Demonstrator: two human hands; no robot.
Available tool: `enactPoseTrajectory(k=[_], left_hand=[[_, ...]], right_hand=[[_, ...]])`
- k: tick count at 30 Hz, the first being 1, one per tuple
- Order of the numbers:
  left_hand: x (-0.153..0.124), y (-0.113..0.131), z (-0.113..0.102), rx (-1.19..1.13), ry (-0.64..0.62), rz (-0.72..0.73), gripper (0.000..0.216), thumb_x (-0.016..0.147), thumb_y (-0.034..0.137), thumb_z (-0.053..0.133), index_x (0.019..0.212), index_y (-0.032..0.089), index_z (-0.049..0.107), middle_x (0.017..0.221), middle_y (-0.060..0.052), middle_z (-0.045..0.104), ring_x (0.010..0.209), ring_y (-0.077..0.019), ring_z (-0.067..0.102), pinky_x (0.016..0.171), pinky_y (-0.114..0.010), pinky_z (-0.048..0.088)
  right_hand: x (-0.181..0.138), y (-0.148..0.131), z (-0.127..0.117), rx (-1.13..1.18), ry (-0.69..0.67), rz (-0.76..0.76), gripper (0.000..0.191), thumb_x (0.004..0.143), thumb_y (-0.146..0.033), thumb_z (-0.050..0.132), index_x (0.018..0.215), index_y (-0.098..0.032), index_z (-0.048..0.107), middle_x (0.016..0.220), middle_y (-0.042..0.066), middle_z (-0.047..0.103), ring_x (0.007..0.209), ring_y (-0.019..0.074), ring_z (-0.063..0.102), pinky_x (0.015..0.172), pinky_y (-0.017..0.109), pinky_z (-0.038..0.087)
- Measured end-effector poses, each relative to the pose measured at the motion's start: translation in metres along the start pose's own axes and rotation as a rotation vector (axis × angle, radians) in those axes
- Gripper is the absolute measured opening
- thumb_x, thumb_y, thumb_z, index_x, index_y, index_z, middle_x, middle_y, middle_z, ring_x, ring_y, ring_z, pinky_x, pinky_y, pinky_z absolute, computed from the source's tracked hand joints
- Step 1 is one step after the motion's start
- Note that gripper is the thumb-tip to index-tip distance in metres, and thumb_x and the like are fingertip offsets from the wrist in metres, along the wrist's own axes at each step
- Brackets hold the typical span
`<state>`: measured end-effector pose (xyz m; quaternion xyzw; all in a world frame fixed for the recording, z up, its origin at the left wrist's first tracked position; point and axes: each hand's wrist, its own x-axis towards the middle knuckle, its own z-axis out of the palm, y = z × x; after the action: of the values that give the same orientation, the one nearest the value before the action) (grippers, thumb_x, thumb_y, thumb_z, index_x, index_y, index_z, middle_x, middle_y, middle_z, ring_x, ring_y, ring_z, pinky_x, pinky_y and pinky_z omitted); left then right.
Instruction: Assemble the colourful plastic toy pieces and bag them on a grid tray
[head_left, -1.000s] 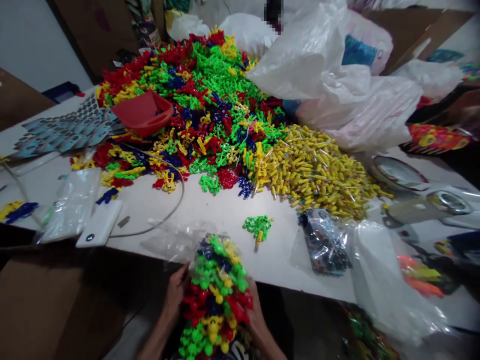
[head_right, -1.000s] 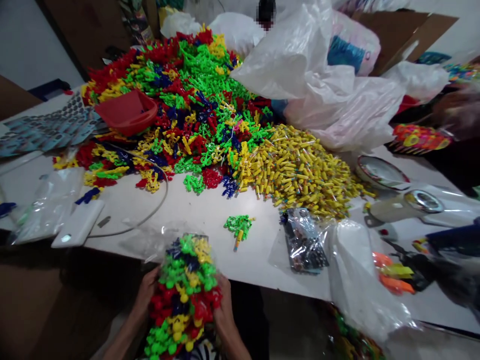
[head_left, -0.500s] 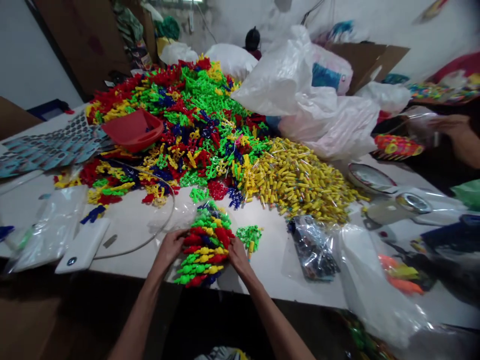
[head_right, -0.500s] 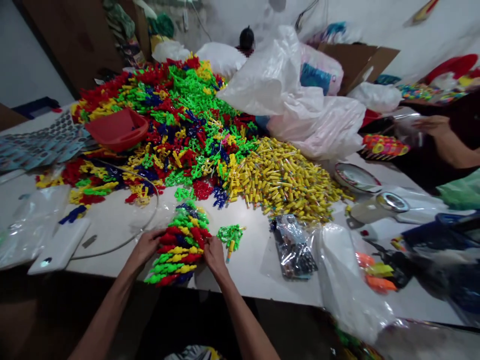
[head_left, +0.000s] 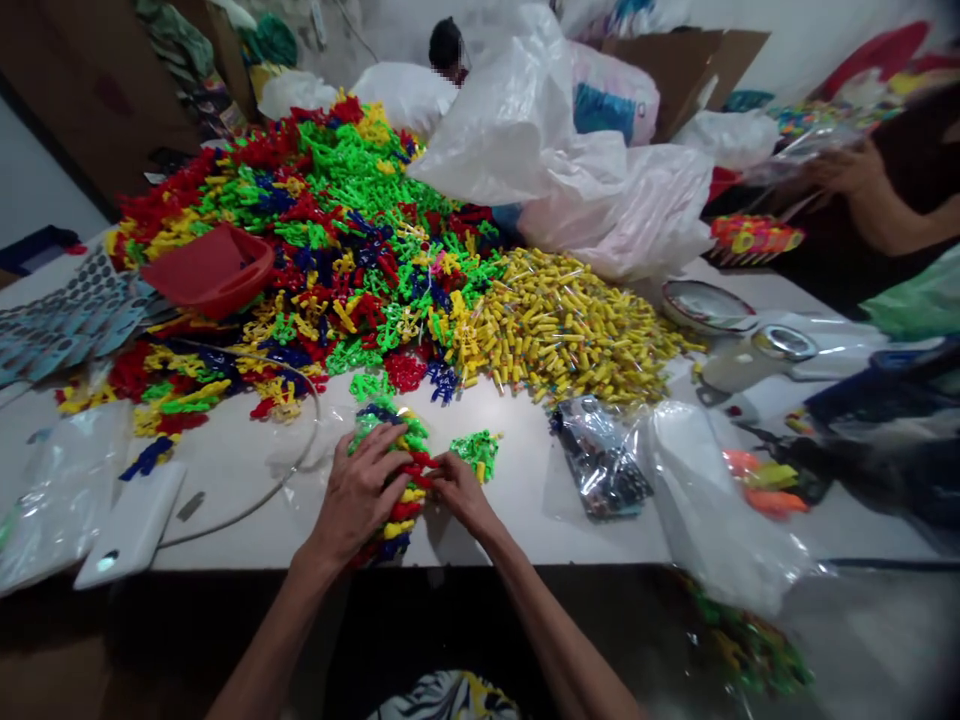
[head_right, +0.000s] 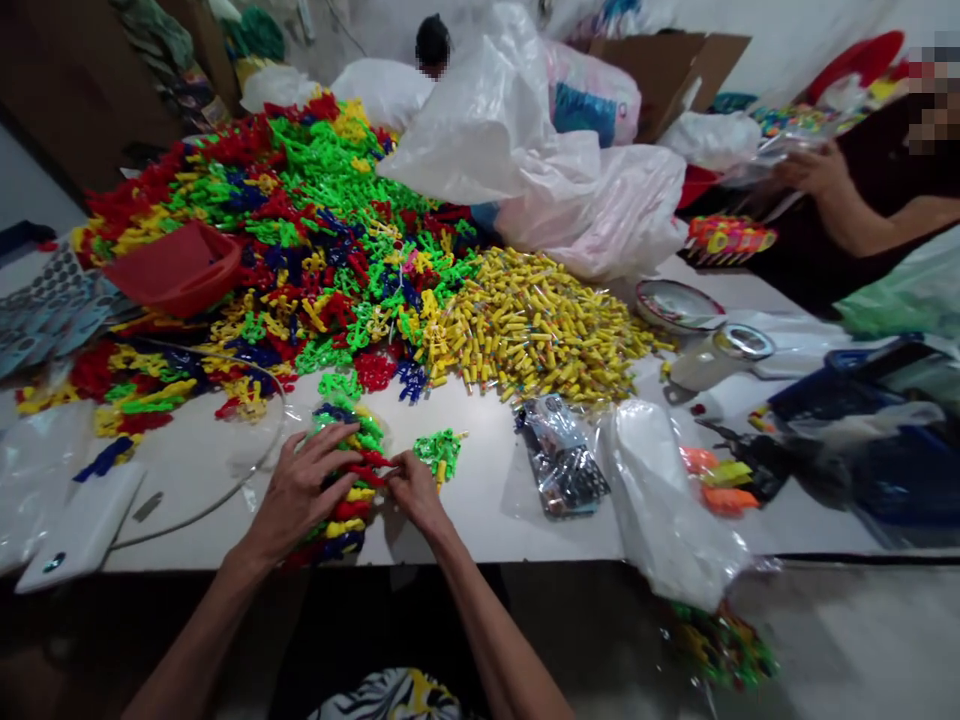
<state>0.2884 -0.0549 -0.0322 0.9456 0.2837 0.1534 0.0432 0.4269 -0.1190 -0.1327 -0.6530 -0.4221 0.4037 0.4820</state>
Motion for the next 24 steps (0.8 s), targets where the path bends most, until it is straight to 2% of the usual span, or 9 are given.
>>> enactPoseTrajectory(k=[5, 9, 12, 17, 22, 24], left_hand=[[0.004, 0.001, -0.003, 0.052, -0.024, 0.048, 0.018, 0.085, 0.024, 0.048, 0.092, 0.023, 0.064, 0.128, -0.007, 0.055, 0.122, -0.0239, 0.046, 0.099, -0.047, 0.03], [0.001, 0.005, -0.006, 0.121, -0.023, 0.118, 0.028, 0.086, 0.026, 0.047, 0.111, 0.025, 0.059, 0.134, -0.009, 0.049, 0.123, -0.0245, 0.044, 0.099, -0.046, 0.03], [-0.014, 0.006, -0.008, 0.153, -0.028, 0.18, 0.035, 0.083, 0.027, 0.052, 0.118, 0.028, 0.055, 0.136, -0.008, 0.046, 0.127, -0.0262, 0.04, 0.102, -0.047, 0.027], [-0.034, -0.001, -0.007, 0.043, -0.015, 0.177, 0.018, 0.081, 0.023, 0.054, 0.096, 0.024, 0.064, 0.128, -0.006, 0.055, 0.127, -0.0249, 0.04, 0.105, -0.048, 0.027], [-0.034, -0.003, -0.006, -0.018, -0.003, 0.128, 0.013, 0.08, 0.022, 0.055, 0.09, 0.023, 0.064, 0.127, -0.008, 0.055, 0.125, -0.0255, 0.042, 0.104, -0.05, 0.029], [-0.032, -0.002, -0.006, -0.029, -0.004, 0.116, 0.012, 0.079, 0.02, 0.055, 0.086, 0.022, 0.064, 0.127, -0.008, 0.055, 0.124, -0.0253, 0.043, 0.104, -0.05, 0.03]], right_hand=[[-0.018, -0.007, 0.002, -0.243, 0.102, -0.073, 0.022, 0.067, -0.011, 0.051, 0.085, -0.019, 0.058, 0.08, 0.001, 0.058, 0.067, 0.0137, 0.051, 0.062, 0.024, 0.037], [-0.012, -0.005, 0.012, -0.303, 0.05, -0.139, 0.014, 0.062, -0.006, 0.05, 0.068, -0.018, 0.055, 0.069, 0.0, 0.053, 0.066, 0.0146, 0.048, 0.06, 0.024, 0.034], [-0.003, 0.0, 0.011, -0.269, 0.043, -0.122, 0.01, 0.063, -0.008, 0.051, 0.063, -0.018, 0.053, 0.063, -0.001, 0.05, 0.061, 0.014, 0.046, 0.056, 0.024, 0.031], [0.004, 0.011, 0.006, -0.169, 0.015, -0.212, 0.007, 0.06, -0.01, 0.052, 0.061, -0.017, 0.052, 0.062, -0.002, 0.051, 0.061, 0.0126, 0.045, 0.056, 0.023, 0.03], [-0.002, 0.02, 0.014, 0.098, 0.016, -0.226, 0.003, 0.065, -0.019, 0.054, 0.063, -0.017, 0.055, 0.061, -0.003, 0.051, 0.058, 0.0118, 0.046, 0.055, 0.021, 0.035], [-0.007, 0.021, 0.018, 0.119, 0.054, -0.244, 0.005, 0.067, -0.021, 0.052, 0.066, -0.017, 0.057, 0.065, -0.001, 0.054, 0.061, 0.0128, 0.049, 0.056, 0.022, 0.037]])
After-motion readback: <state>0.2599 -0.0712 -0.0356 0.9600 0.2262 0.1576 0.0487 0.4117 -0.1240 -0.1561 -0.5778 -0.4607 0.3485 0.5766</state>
